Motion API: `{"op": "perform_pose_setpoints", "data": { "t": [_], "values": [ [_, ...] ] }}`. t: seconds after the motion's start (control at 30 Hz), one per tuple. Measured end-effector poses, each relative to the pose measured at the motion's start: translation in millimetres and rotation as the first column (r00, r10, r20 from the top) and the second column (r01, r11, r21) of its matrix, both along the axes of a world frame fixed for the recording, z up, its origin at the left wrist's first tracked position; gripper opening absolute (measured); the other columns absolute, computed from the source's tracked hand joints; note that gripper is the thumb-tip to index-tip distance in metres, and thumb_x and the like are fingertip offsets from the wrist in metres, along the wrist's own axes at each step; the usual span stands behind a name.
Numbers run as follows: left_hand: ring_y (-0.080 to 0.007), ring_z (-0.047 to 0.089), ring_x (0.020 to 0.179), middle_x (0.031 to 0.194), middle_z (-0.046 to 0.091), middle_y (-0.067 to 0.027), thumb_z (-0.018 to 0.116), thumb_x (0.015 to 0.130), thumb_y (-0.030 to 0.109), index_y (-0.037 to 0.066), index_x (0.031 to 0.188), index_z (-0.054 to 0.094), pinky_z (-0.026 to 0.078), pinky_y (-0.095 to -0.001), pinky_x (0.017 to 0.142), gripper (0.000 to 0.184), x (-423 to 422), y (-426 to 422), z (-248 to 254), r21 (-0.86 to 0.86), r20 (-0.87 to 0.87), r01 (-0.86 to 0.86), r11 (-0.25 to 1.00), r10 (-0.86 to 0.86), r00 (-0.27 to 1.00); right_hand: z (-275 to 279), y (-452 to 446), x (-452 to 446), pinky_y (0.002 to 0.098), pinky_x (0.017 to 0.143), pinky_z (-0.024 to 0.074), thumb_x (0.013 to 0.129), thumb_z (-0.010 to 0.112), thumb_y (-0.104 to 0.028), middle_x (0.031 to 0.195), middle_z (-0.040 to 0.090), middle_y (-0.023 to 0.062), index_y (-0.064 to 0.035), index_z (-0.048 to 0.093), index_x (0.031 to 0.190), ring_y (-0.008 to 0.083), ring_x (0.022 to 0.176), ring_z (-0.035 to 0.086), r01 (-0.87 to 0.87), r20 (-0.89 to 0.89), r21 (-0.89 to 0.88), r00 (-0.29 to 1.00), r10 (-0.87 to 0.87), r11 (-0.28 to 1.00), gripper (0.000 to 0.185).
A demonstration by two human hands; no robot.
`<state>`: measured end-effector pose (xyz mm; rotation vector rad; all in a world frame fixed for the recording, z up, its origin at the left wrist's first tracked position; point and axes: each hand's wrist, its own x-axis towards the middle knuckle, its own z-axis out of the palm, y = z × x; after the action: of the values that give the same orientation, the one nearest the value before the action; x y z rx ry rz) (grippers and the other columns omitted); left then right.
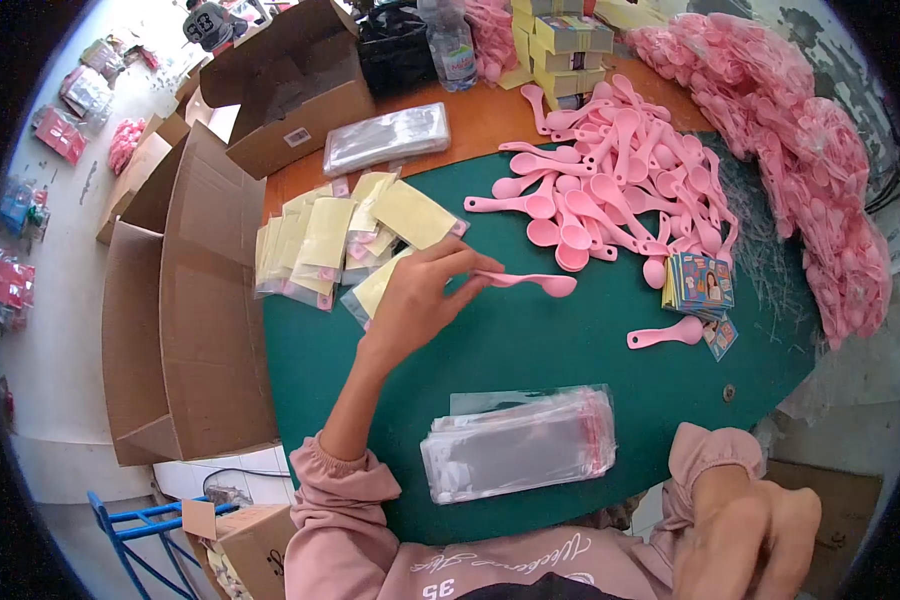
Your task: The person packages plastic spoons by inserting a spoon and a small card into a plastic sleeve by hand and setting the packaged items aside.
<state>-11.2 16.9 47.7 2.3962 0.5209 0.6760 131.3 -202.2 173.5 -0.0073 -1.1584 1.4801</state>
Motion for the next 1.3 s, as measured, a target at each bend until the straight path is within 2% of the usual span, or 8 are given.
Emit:
{"op": "perform_pose_setpoints", "data": {
  "t": [0.17,0.27,0.33,0.57,0.73,0.87,1.03,1.3],
  "values": [
    [-0.0217,0.061,0.075,0.082,0.060,-0.0082,0.065,0.073,0.004,0.004,0.089,0.062,0.047,-0.0297,0.064,0.017,-15.9,-33.6,26.8,-0.098,0.033,0.083,0.992,-0.080,0.996,-4.0,12.3,11.9,0.0320,0.071,0.0538,0.080,0.060,-0.001,0.103,0.051,0.0176,0.0027,0.067,0.086,0.0292,0.081,0.062,-0.098,0.158,0.113,0.984,0.079,0.989,0.010],
    [-0.0139,0.060,0.075,0.080,0.062,-0.0062,0.067,0.070,0.002,0.002,0.089,0.061,0.047,-0.0266,0.067,0.020,-18.2,-62.8,31.1,-0.297,0.092,0.056,0.953,-0.030,0.995,-26.7,32.7,-2.7,0.0323,0.077,0.0453,0.072,0.069,-0.014,0.102,0.052,0.0156,0.0002,0.054,0.102,0.0277,0.089,0.055,0.603,0.771,0.466,0.082,-0.631,0.647,0.037],
    [-0.0117,0.059,0.075,0.080,0.062,-0.0055,0.068,0.072,0.004,0.001,0.087,0.057,0.048,-0.0264,0.068,0.019,-18.1,-74.4,30.5,-0.370,0.084,0.045,0.928,-0.015,0.996,-76.3,52.0,-4.9,0.0314,0.068,0.0477,0.074,0.066,-0.011,0.094,0.055,0.0151,-0.0006,0.054,0.100,0.0266,0.081,0.058,0.650,0.767,0.529,-0.090,-0.635,0.546,0.031],
    [-0.0214,0.060,0.077,0.083,0.058,-0.0083,0.071,0.072,0.026,0.004,0.091,0.051,0.048,-0.0316,0.063,0.036,-10.7,-92.8,-3.6,-0.380,-0.108,-0.020,0.925,-0.023,0.994,-102.6,65.3,34.1,0.0269,0.056,0.0460,0.083,0.056,-0.012,0.070,0.056,0.0068,0.0001,0.054,0.095,0.0172,0.059,0.056,0.781,0.907,0.239,0.032,-0.419,0.577,0.017],
    [-0.0238,0.058,0.072,0.077,0.055,-0.0080,0.069,0.072,0.030,0.005,0.091,0.052,0.047,-0.0334,0.064,0.035,0.4,-109.2,-30.9,-0.167,-0.074,0.161,0.973,-0.176,0.982,-113.8,66.8,60.7,0.0159,0.040,0.0287,0.091,0.047,-0.020,0.062,0.045,-0.0037,-0.0029,0.053,0.099,0.0010,0.046,0.034,0.768,0.705,-0.305,0.579,-0.409,0.563,0.020],
    [-0.0227,0.059,0.070,0.076,0.057,-0.0084,0.067,0.073,0.022,0.005,0.084,0.055,0.047,-0.0332,0.062,0.023,5.4,-102.6,-30.0,-0.380,-0.151,0.212,0.901,-0.286,0.946,-108.5,62.6,49.6,0.0137,0.038,0.0262,0.092,0.044,-0.022,0.061,0.043,-0.0043,-0.0034,0.050,0.103,0.0002,0.045,0.031,0.845,0.799,-0.203,0.435,-0.415,0.496,0.022],
    [-0.0228,0.061,0.070,0.075,0.061,-0.0106,0.066,0.075,0.016,0.004,0.082,0.057,0.047,-0.0322,0.062,0.017,5.0,-98.6,-26.2,-0.479,-0.108,0.224,0.849,-0.311,0.944,-107.4,57.1,46.7,0.0204,0.045,0.0388,0.096,0.030,-0.020,0.067,0.048,0.0029,-0.0004,0.045,0.101,0.0065,0.050,0.042,0.737,0.532,-0.305,0.657,-0.533,0.604,0.025],
    [-0.0241,0.063,0.069,0.076,0.065,-0.0089,0.060,0.081,0.017,0.005,0.087,0.054,0.047,-0.0331,0.062,0.015,1.3,-94.4,-22.6,-0.547,-0.110,0.228,0.806,-0.339,0.934,-116.2,7.2,3.0,0.0245,0.051,0.0377,0.096,0.028,-0.020,0.073,0.055,0.0128,-0.0017,0.038,0.093,0.0102,0.053,0.040,0.896,0.612,0.393,-0.088,-0.786,0.206,0.021]
  ]
}}
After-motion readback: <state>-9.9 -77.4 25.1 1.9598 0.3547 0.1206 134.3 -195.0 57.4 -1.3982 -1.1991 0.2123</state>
